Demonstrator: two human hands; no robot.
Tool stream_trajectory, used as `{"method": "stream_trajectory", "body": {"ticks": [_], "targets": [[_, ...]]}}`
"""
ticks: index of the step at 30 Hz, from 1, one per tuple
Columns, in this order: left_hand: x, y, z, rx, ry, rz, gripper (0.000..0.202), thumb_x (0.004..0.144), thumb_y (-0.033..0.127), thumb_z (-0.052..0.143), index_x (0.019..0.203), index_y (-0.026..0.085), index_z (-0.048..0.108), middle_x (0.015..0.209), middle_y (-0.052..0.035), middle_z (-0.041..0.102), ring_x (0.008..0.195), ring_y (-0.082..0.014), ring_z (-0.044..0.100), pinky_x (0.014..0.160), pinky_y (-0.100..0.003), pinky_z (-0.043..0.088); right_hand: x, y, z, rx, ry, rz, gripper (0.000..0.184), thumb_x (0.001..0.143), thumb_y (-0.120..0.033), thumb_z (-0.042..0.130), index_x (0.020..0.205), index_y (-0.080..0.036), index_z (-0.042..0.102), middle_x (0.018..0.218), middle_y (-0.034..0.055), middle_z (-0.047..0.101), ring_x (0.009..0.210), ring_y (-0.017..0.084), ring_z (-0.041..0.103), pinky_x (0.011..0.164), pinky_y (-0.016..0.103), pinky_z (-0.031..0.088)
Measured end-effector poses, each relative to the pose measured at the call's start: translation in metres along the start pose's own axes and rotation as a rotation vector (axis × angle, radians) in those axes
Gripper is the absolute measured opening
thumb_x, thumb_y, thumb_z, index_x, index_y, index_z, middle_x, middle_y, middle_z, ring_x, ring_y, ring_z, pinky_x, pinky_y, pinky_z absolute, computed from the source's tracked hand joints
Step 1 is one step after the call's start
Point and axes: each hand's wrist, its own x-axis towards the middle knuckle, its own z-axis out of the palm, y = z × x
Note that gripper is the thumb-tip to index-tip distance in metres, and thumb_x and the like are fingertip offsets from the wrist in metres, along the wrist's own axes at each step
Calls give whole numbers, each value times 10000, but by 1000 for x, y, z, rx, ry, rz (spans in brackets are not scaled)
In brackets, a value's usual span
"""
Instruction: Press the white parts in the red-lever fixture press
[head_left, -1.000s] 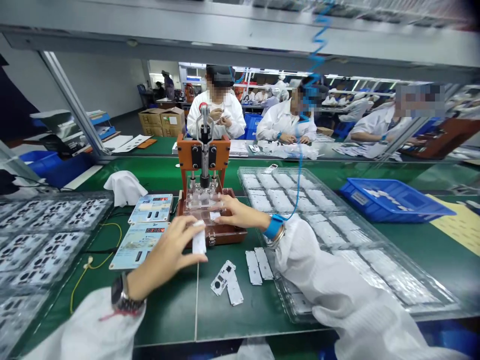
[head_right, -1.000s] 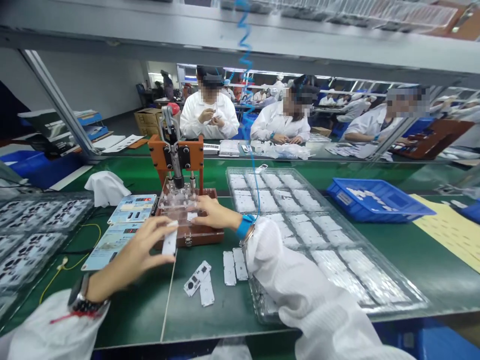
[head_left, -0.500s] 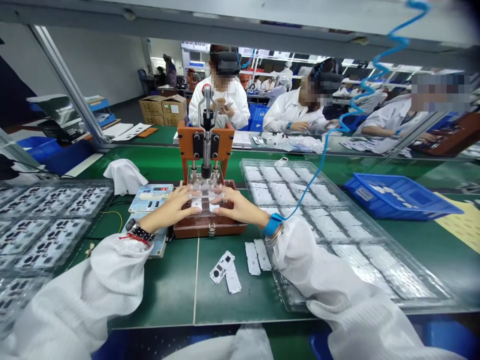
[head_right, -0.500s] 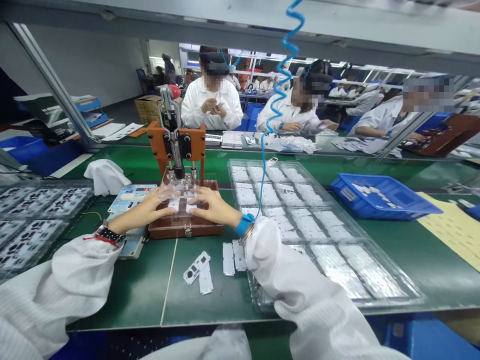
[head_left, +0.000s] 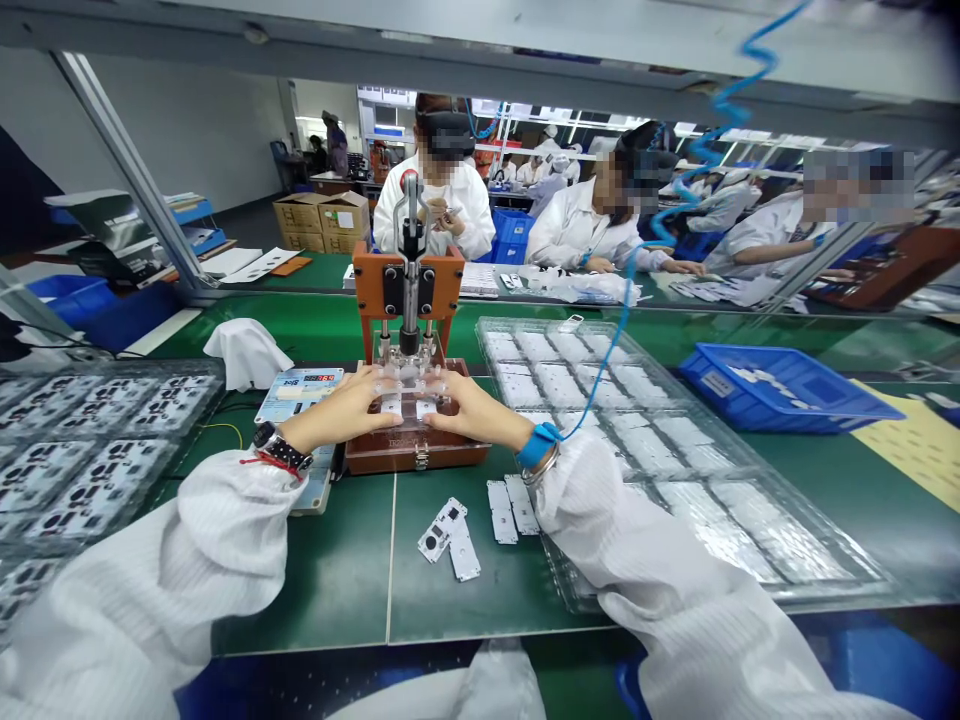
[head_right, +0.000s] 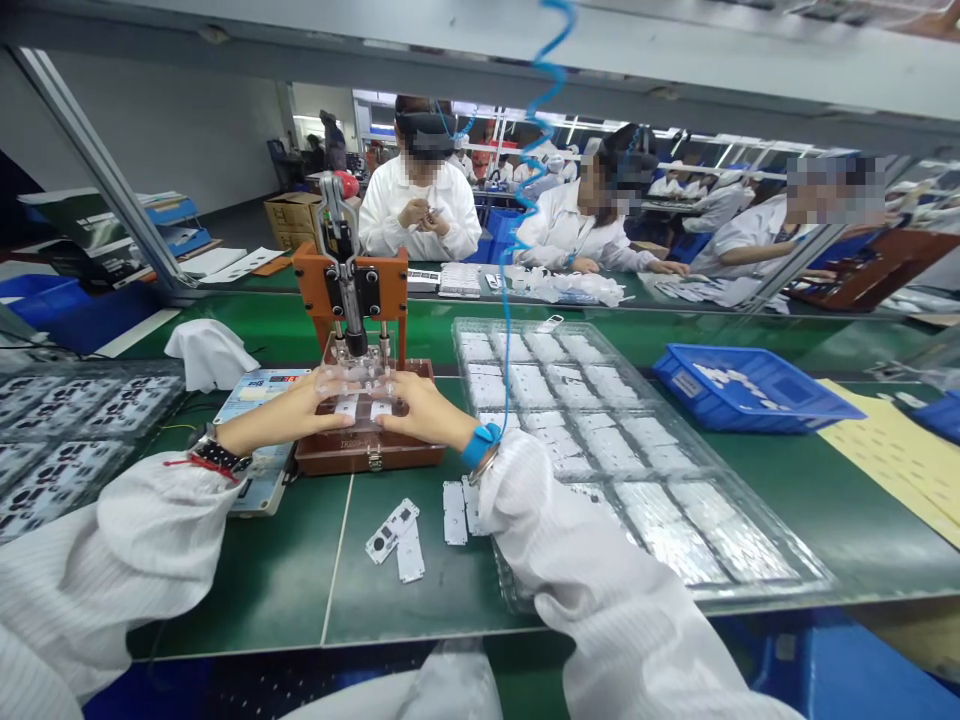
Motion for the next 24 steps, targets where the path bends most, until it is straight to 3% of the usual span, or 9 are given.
{"method": "stream_trajectory", "body": {"ticks": [10,15,21,24], "targets": [[6,2,-3,0,28,168,324,821,344,596,1118,224,649,1284,-83,538,1151,-276,481,988,-385,353,0,0,2,-68,-35,-62,278,850,-344,614,1059,-162,640,1265,143,508,1215,261,456,1013,424,367],[11,0,-1,0,61,176,299,749,296,624,1032,221,685,1187,-71,598,1068,-267,518,933,-355,390,1,-6,2,-78,-21,-73,241,845,-360,618,1000,-176,626,1244,121,525,1172,251,479,985,413,390],[13,0,2,-66,90,55,439,662,282,671,1093,201,648,1096,-64,630,995,-272,529,906,-379,403,-3,-8,6,-93,-16,-7,354,881,-383,565,1177,-195,522,1304,135,480,1228,257,429,971,435,393],[14,2,0,-88,72,81,501,678,250,658,1176,227,605,1166,-56,601,1055,-280,510,954,-398,371,-4,-5,10,-50,36,4,421,866,-385,589,1232,-207,483,1314,126,480,1237,253,423,991,436,372]]}}
